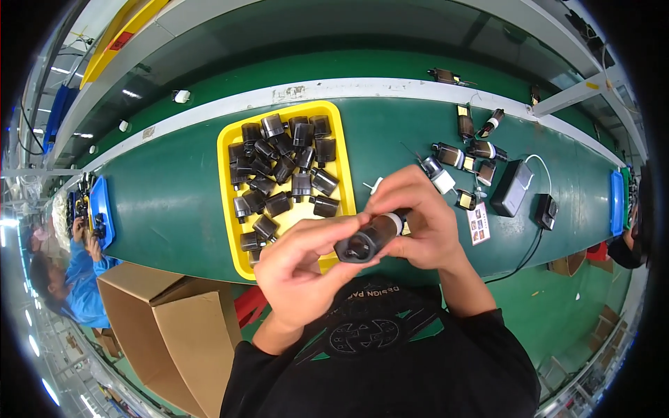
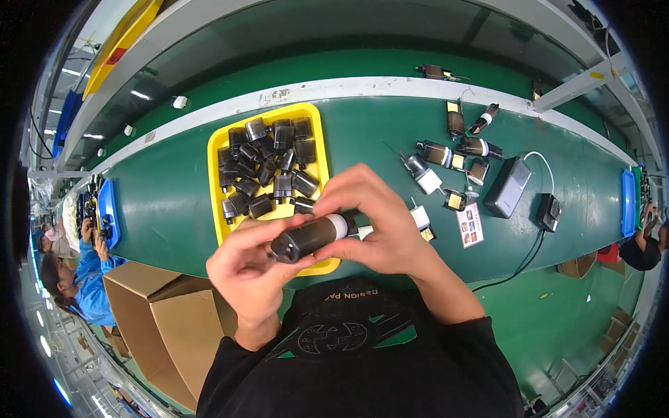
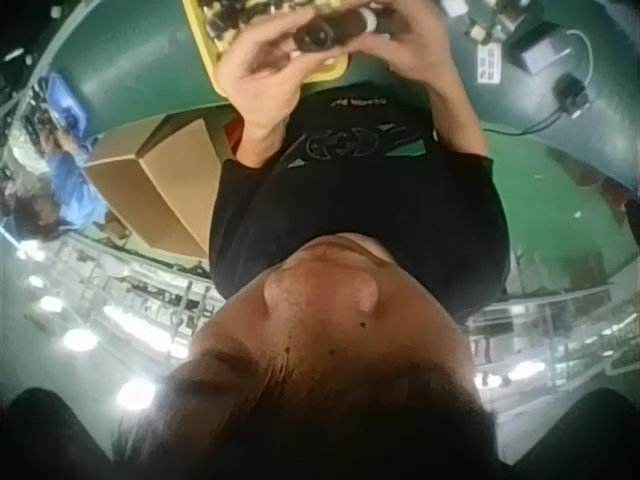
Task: The person assembles small black and white plastic electronic components by hand on a factory assembly line.
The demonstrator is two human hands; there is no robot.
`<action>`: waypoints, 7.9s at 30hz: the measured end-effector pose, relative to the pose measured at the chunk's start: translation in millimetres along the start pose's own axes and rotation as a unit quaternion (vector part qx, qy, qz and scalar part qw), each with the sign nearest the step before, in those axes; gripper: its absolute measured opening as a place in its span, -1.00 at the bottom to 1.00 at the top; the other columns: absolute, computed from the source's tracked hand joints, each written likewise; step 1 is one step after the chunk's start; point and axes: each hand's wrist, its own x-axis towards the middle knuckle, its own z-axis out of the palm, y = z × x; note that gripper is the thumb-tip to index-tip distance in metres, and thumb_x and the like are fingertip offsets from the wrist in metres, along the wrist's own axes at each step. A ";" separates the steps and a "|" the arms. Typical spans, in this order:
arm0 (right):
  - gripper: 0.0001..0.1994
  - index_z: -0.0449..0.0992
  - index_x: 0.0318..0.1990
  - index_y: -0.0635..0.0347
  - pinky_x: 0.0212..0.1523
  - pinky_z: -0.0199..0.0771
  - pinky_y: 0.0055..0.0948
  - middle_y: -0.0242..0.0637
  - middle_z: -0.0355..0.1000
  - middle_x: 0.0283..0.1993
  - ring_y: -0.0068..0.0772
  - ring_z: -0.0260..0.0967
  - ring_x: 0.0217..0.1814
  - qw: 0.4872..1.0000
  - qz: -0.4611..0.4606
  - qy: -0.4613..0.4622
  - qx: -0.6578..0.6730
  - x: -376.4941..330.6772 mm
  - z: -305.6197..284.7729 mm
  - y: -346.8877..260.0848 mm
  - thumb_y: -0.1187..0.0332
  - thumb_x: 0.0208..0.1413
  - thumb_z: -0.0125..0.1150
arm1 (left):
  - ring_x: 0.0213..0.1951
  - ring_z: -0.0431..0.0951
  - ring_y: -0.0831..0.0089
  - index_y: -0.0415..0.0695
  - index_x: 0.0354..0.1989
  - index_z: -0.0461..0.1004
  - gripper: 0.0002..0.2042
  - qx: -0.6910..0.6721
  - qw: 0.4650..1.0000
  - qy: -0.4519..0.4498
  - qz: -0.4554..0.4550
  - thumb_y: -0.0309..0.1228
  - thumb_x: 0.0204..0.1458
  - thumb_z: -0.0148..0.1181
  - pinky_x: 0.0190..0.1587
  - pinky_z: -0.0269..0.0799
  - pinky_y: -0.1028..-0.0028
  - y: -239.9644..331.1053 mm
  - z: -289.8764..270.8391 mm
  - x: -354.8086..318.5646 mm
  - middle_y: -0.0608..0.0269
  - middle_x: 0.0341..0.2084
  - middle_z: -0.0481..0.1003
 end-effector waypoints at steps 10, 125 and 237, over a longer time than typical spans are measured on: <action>-0.60 0.57 -0.16 0.35 -0.21 0.50 -0.43 -0.11 0.50 -0.19 -0.24 0.48 -0.18 0.998 -0.053 0.035 0.009 -9.0 2.0 12.9 0.61 -0.30 0.39 | -0.19 0.58 0.11 -0.34 -0.21 0.54 -0.61 0.191 0.973 -0.066 0.114 -0.69 -0.35 0.37 -0.13 0.50 0.33 11.3 6.1 7.1 -0.07 -0.29 0.56; -0.66 0.50 -0.04 -0.04 -0.03 0.42 -0.42 -0.36 0.33 0.09 -0.31 0.29 0.04 0.688 -0.287 -0.364 -0.559 270.9 85.2 238.6 0.47 -0.01 0.02 | -0.11 0.49 0.35 -0.19 -0.05 0.48 -0.73 0.155 0.956 0.020 -0.249 -0.46 0.06 0.17 -0.03 0.37 0.48 -44.5 -128.4 -87.1 0.21 -0.14 0.50; -0.66 0.51 -0.20 0.39 -0.39 0.43 -0.53 -0.06 0.48 -0.29 -0.37 0.46 -0.34 0.997 -0.006 -0.058 0.053 2.9 5.0 13.4 0.37 -0.11 0.40 | -0.24 0.59 0.20 -0.36 -0.30 0.57 -0.68 0.098 0.983 -0.042 0.151 -0.62 -0.34 0.41 -0.21 0.57 0.44 2.3 -1.2 16.1 0.07 -0.38 0.49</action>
